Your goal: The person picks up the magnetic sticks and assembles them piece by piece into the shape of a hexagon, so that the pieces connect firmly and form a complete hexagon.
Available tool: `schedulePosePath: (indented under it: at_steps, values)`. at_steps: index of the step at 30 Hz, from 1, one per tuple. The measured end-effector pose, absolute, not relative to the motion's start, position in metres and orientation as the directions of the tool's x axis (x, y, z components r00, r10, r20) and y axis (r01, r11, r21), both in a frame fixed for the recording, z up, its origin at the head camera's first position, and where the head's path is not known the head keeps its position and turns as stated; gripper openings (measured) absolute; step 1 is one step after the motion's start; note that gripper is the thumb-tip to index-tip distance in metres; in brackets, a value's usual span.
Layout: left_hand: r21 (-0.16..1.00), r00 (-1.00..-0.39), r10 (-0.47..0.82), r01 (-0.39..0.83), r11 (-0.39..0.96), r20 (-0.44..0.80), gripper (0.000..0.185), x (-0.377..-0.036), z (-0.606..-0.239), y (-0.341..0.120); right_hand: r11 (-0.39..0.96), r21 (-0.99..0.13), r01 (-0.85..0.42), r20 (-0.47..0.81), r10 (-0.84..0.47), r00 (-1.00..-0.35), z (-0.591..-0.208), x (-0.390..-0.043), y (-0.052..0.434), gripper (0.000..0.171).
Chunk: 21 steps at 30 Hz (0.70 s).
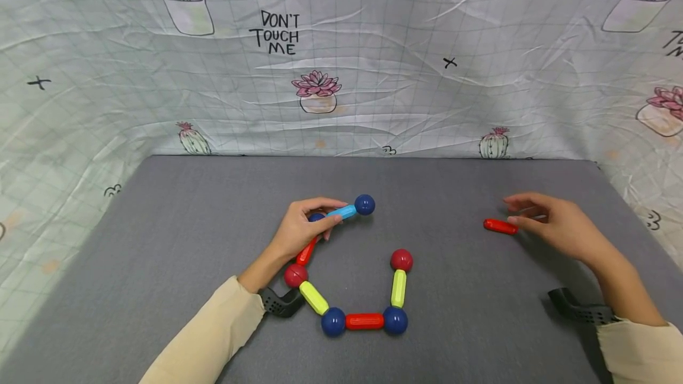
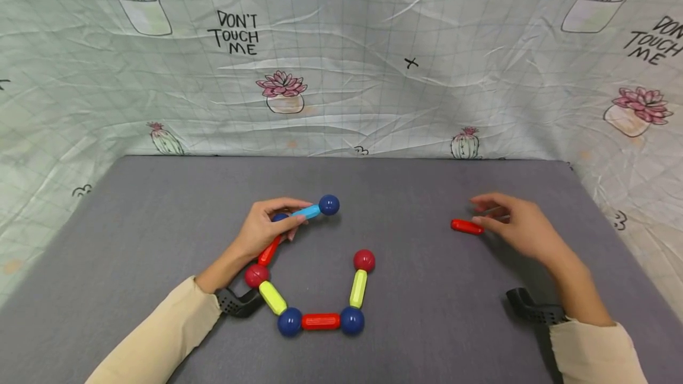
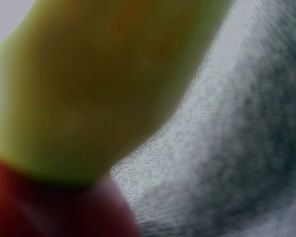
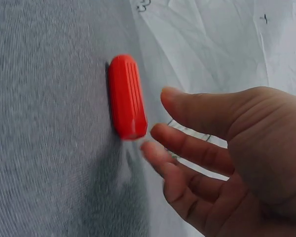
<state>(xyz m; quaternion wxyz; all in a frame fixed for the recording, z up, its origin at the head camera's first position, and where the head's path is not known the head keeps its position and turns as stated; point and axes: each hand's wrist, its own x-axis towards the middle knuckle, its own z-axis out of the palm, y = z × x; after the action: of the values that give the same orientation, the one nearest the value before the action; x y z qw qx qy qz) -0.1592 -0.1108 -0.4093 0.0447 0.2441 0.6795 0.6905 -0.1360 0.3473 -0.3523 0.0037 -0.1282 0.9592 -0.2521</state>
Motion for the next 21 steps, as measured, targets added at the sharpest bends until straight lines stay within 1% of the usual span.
schedulePosePath:
  at_steps: [4,12,21]
  values:
    - [0.961,-0.877,0.397,0.265,-0.072,0.272,0.023,-0.159,-0.408,-0.11,0.85,-0.472,-0.233,0.042,-0.242,-0.969,-0.356,-0.136,0.353,0.036]
    - [0.963,-0.878,0.397,0.26,-0.069,0.266,0.023,-0.157,-0.406,-0.111,0.846,-0.49,-0.209,0.0,-0.24,-0.971,-0.364,-0.137,0.355,0.038]
    - [0.964,-0.879,0.397,0.253,-0.079,0.263,0.023,-0.158,-0.407,-0.11,0.855,-0.466,-0.226,-0.009,-0.261,-0.965,-0.368,-0.138,0.353,0.037]
